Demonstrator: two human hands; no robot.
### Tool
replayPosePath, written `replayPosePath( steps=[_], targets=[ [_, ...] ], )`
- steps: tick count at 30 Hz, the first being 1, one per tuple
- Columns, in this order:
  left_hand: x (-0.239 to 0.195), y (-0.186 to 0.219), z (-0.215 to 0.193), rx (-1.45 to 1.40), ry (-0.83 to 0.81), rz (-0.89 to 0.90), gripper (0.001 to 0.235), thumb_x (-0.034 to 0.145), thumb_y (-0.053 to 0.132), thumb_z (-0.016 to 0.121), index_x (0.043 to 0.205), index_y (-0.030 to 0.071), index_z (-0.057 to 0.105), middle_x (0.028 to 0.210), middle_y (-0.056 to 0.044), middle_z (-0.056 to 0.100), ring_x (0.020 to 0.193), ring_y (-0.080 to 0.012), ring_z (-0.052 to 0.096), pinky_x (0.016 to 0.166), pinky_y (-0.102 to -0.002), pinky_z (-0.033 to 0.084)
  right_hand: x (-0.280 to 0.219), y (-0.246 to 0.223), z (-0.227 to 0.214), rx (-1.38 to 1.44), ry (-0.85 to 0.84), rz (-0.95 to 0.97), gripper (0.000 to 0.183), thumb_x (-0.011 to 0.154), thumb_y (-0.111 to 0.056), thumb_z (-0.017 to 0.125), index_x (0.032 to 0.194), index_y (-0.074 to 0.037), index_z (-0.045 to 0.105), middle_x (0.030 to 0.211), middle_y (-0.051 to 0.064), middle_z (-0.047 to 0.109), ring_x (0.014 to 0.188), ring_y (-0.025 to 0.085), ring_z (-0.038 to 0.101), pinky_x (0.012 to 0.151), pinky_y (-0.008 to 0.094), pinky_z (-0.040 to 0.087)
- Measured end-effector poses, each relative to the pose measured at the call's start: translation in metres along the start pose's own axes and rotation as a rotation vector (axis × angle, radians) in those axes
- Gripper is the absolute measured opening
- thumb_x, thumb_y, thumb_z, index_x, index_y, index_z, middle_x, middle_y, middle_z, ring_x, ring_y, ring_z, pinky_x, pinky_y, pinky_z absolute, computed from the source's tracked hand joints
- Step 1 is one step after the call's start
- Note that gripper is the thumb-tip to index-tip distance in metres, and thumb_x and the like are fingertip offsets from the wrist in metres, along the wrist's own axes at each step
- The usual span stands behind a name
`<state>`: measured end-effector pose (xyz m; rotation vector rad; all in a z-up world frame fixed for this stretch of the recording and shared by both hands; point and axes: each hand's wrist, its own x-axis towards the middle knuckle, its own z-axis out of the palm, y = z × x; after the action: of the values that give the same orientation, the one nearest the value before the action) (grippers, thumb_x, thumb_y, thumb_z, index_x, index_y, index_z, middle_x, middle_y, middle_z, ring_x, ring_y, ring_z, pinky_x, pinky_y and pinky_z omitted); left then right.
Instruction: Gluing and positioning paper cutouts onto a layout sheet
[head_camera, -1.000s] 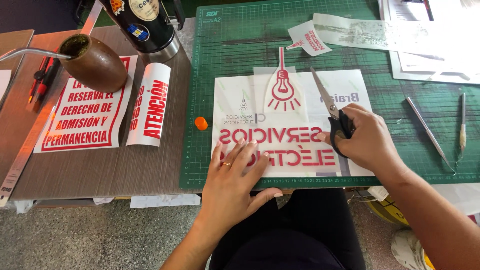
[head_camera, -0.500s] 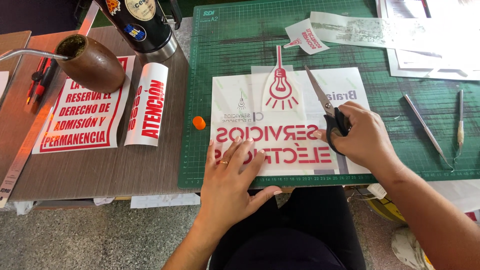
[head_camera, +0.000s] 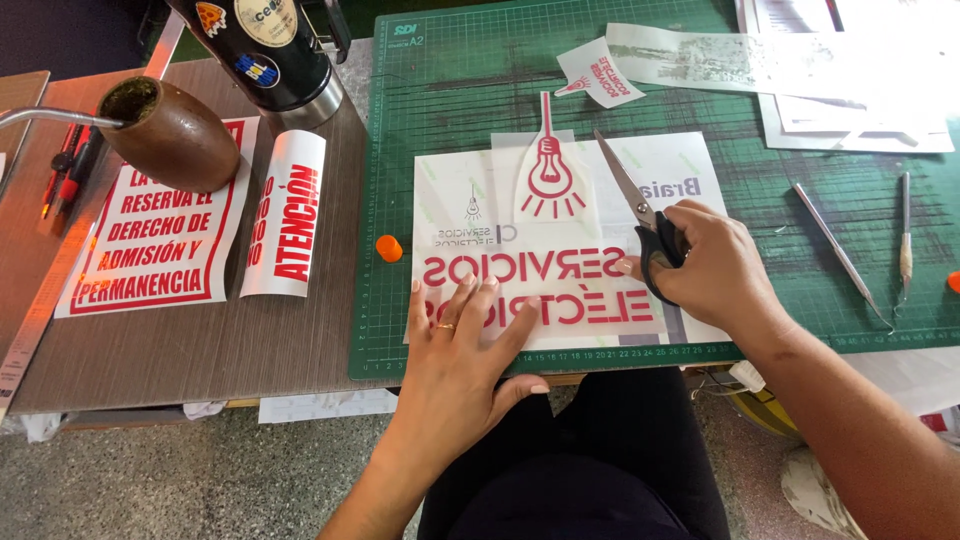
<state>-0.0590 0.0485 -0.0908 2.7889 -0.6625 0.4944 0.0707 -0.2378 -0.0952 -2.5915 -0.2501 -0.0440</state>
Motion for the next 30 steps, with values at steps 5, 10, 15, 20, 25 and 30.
replayPosePath(
  steps=[5, 10, 15, 20, 25, 30],
  targets=[
    [-0.002, -0.002, -0.001, 0.026, -0.061, 0.046, 0.071, 0.091, 0.07, 0.057, 0.149, 0.029, 0.05, 0.146, -0.025, 0.045, 0.141, -0.0473, 0.042, 0.11, -0.072, 0.03, -0.003, -0.019, -0.012, 0.04, -0.045, 0.068, 0.055, 0.078, -0.048, 0.086, 0.074, -0.006, 0.051, 0.079, 0.003, 0.053, 0.069, 0.023, 0.046, 0.065, 0.037, 0.035],
    [-0.002, -0.002, 0.0, 0.039, -0.082, 0.047, 0.083, 0.081, 0.07, 0.073, 0.15, 0.029, 0.048, 0.148, -0.024, 0.042, 0.143, -0.046, 0.04, 0.111, -0.07, 0.03, -0.003, -0.015, -0.009, 0.036, -0.026, 0.054, 0.059, 0.078, -0.048, 0.086, 0.072, -0.006, 0.044, 0.076, 0.003, 0.047, 0.067, 0.023, 0.042, 0.064, 0.038, 0.034],
    [-0.003, -0.002, 0.003, 0.063, -0.072, 0.05, 0.094, 0.071, 0.067, 0.084, 0.148, 0.029, 0.048, 0.149, -0.024, 0.042, 0.143, -0.0454, 0.04, 0.111, -0.069, 0.031, -0.001, -0.009, -0.007, 0.004, -0.044, 0.033, 0.052, 0.079, -0.048, 0.084, 0.075, -0.007, 0.052, 0.082, 0.004, 0.056, 0.071, 0.027, 0.052, 0.066, 0.041, 0.038],
    [-0.001, -0.001, -0.001, 0.085, -0.079, 0.058, 0.092, 0.072, 0.066, 0.084, 0.147, 0.028, 0.047, 0.148, -0.022, 0.04, 0.142, -0.0438, 0.041, 0.11, -0.069, 0.033, 0.006, -0.024, -0.036, 0.582, -0.099, 0.351, 0.047, 0.078, -0.008, 0.082, 0.118, -0.009, 0.056, 0.096, 0.01, 0.061, 0.089, 0.021, 0.056, 0.085, 0.031, 0.046],
    [0.0, -0.001, -0.001, 0.095, -0.076, 0.056, 0.098, 0.067, 0.068, 0.087, 0.147, 0.029, 0.047, 0.147, -0.022, 0.041, 0.141, -0.0435, 0.042, 0.108, -0.069, 0.034, 0.017, -0.018, -0.065, 0.635, 0.011, 0.466, 0.064, 0.078, 0.003, 0.076, 0.128, -0.016, 0.041, 0.135, 0.019, 0.06, 0.125, 0.034, 0.061, 0.104, 0.045, 0.054],
    [-0.001, -0.001, 0.001, 0.052, -0.109, 0.044, 0.099, 0.065, 0.064, 0.09, 0.148, 0.029, 0.047, 0.148, -0.023, 0.04, 0.144, -0.0461, 0.037, 0.109, -0.072, 0.031, 0.03, 0.051, -0.065, 0.234, -0.012, 0.205, 0.053, 0.077, -0.025, 0.092, 0.08, -0.015, 0.04, 0.076, 0.0, 0.038, 0.067, 0.017, 0.031, 0.064, 0.029, 0.023]
  ],
)
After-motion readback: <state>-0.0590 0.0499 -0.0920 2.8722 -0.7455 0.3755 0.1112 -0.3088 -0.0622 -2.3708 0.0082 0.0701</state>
